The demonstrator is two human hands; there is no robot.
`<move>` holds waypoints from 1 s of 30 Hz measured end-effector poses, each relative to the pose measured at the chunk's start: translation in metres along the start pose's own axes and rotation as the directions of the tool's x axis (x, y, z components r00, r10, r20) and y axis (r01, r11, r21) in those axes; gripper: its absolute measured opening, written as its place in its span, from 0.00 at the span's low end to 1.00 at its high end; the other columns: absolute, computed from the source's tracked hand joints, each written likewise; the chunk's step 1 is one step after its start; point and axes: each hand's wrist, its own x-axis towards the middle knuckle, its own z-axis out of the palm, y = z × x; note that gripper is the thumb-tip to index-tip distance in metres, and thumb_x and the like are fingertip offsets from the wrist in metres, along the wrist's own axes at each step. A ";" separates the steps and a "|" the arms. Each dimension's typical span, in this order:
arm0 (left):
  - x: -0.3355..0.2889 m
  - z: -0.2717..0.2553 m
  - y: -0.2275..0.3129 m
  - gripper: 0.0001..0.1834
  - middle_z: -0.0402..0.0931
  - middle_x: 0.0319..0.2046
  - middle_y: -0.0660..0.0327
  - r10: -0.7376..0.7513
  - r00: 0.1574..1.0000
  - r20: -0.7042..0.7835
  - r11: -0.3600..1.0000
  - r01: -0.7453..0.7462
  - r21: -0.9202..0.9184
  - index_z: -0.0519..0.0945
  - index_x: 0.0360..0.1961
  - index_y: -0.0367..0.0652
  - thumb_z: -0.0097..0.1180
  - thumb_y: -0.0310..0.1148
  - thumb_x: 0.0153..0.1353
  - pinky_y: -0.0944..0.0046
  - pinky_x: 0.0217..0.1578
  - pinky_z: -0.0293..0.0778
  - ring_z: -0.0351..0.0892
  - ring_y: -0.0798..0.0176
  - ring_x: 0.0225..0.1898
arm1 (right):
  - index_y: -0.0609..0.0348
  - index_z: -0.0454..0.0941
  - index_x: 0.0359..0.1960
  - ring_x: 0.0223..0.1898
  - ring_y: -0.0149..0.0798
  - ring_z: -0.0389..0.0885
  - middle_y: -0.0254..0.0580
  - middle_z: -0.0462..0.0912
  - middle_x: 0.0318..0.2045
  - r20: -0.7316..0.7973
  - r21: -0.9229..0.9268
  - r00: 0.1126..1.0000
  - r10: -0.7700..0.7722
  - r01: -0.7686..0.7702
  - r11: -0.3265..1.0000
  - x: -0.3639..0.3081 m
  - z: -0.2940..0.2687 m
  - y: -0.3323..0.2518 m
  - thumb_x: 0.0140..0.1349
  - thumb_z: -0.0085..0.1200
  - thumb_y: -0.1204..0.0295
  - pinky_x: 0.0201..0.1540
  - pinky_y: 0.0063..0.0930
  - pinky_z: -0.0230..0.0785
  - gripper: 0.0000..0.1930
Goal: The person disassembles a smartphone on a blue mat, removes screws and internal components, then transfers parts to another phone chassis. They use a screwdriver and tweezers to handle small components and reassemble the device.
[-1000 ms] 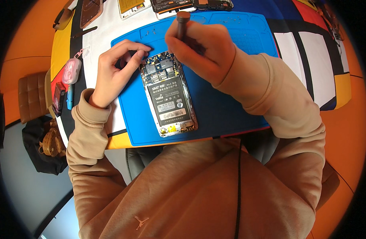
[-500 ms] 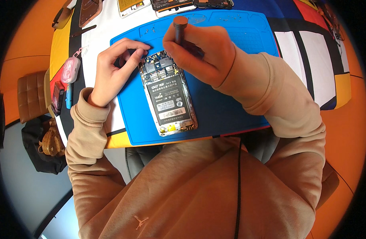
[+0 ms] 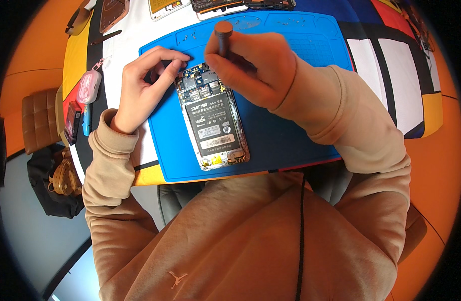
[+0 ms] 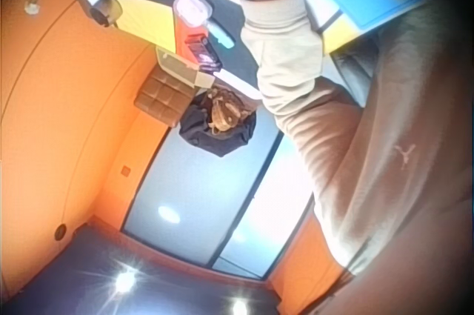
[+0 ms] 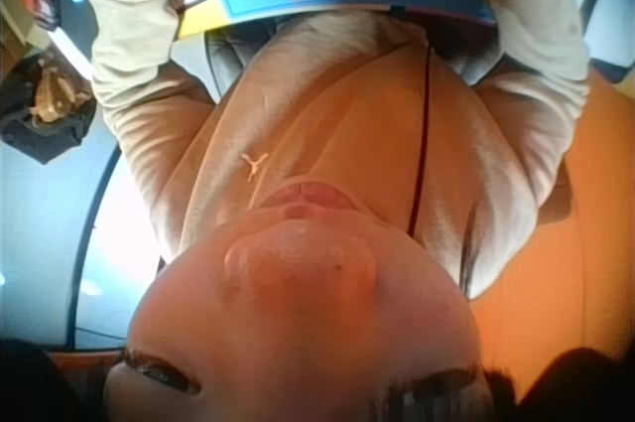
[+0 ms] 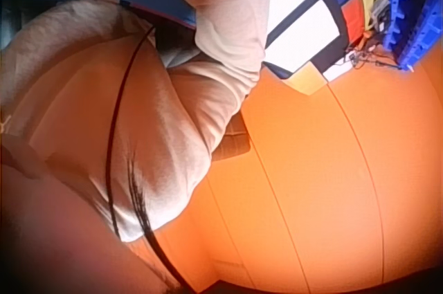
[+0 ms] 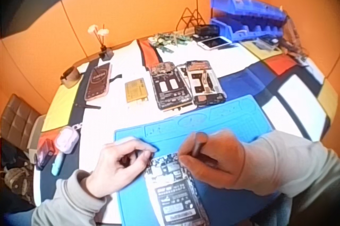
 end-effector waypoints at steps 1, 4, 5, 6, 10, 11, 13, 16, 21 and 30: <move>0.000 0.000 0.001 0.07 0.77 0.28 0.62 -0.011 1.000 0.001 1.000 0.011 0.000 0.84 0.38 0.41 0.58 0.30 0.61 0.72 0.21 0.62 0.64 0.73 0.18 | 0.64 0.74 0.37 0.25 0.28 0.74 0.39 0.77 0.27 0.033 -0.017 0.999 -0.012 0.012 1.000 0.000 -0.001 -0.002 0.66 0.51 0.77 0.27 0.20 0.67 0.03; -0.001 -0.001 0.002 0.07 0.77 0.28 0.62 -0.015 1.000 0.003 1.000 0.015 0.012 0.84 0.38 0.41 0.58 0.30 0.61 0.72 0.21 0.62 0.64 0.73 0.18 | 0.68 0.74 0.36 0.27 0.31 0.77 0.43 0.79 0.32 0.097 -0.105 0.993 -0.061 0.071 0.992 0.001 -0.001 -0.004 0.64 0.48 0.82 0.27 0.20 0.70 0.02; -0.001 -0.001 0.002 0.07 0.77 0.28 0.62 -0.018 1.000 0.005 1.000 0.018 0.003 0.84 0.38 0.41 0.58 0.30 0.61 0.72 0.21 0.62 0.64 0.73 0.18 | 0.68 0.74 0.38 0.28 0.31 0.78 0.43 0.79 0.32 0.096 -0.142 0.987 -0.127 0.140 0.980 0.002 0.000 -0.003 0.63 0.49 0.83 0.27 0.20 0.71 0.03; 0.000 0.000 0.002 0.07 0.77 0.28 0.62 -0.018 1.000 0.004 1.000 0.018 -0.006 0.84 0.38 0.41 0.58 0.30 0.61 0.72 0.21 0.62 0.64 0.73 0.18 | 0.68 0.74 0.40 0.28 0.32 0.79 0.43 0.79 0.32 0.105 -0.189 0.977 -0.185 0.203 0.961 0.002 0.001 -0.003 0.63 0.50 0.83 0.26 0.20 0.73 0.05; 0.000 0.000 0.001 0.07 0.77 0.28 0.62 -0.017 1.000 0.004 1.000 0.018 -0.025 0.84 0.38 0.41 0.58 0.30 0.61 0.72 0.21 0.62 0.64 0.74 0.19 | 0.67 0.74 0.48 0.28 0.31 0.79 0.42 0.80 0.32 -0.015 -0.220 0.973 -0.229 0.220 0.951 0.003 0.009 -0.004 0.60 0.55 0.83 0.28 0.21 0.76 0.14; -0.001 0.000 0.001 0.07 0.77 0.28 0.62 -0.014 1.000 0.006 1.000 0.014 -0.021 0.84 0.38 0.41 0.58 0.30 0.61 0.72 0.21 0.62 0.64 0.74 0.19 | 0.67 0.74 0.49 0.28 0.31 0.79 0.42 0.80 0.32 -0.099 -0.167 0.974 -0.202 0.183 0.969 0.003 0.012 -0.004 0.59 0.56 0.83 0.28 0.22 0.76 0.15; 0.000 0.000 0.001 0.07 0.77 0.28 0.62 -0.015 1.000 0.010 1.000 0.015 -0.014 0.84 0.38 0.41 0.58 0.30 0.61 0.72 0.21 0.62 0.64 0.73 0.19 | 0.63 0.73 0.52 0.26 0.34 0.79 0.41 0.80 0.31 -0.134 -0.192 0.971 -0.197 0.170 0.967 0.004 0.013 -0.004 0.57 0.58 0.82 0.27 0.24 0.74 0.19; 0.000 -0.001 0.002 0.07 0.76 0.28 0.62 0.005 1.000 0.013 1.000 -0.005 0.005 0.84 0.38 0.42 0.58 0.30 0.61 0.71 0.21 0.62 0.64 0.73 0.18 | 0.56 0.72 0.55 0.24 0.39 0.79 0.40 0.81 0.31 -0.035 -0.406 0.954 -0.298 0.259 0.876 0.005 0.010 -0.004 0.55 0.61 0.79 0.26 0.28 0.70 0.24; 0.000 -0.001 0.003 0.07 0.76 0.28 0.62 -0.002 1.000 0.013 1.000 0.002 0.018 0.84 0.38 0.42 0.58 0.30 0.61 0.71 0.21 0.62 0.63 0.72 0.18 | 0.59 0.72 0.53 0.26 0.37 0.78 0.40 0.80 0.30 -0.037 -0.422 0.926 -0.375 0.326 0.846 0.006 0.006 -0.005 0.53 0.60 0.82 0.27 0.25 0.71 0.23; 0.000 -0.001 0.002 0.07 0.77 0.28 0.63 0.031 0.999 0.013 0.999 -0.031 0.031 0.84 0.38 0.42 0.57 0.30 0.61 0.71 0.21 0.62 0.64 0.72 0.18 | 0.58 0.71 0.52 0.24 0.35 0.77 0.39 0.77 0.27 -0.088 -0.348 0.942 -0.324 0.275 0.896 0.005 0.004 -0.003 0.52 0.60 0.83 0.25 0.25 0.71 0.24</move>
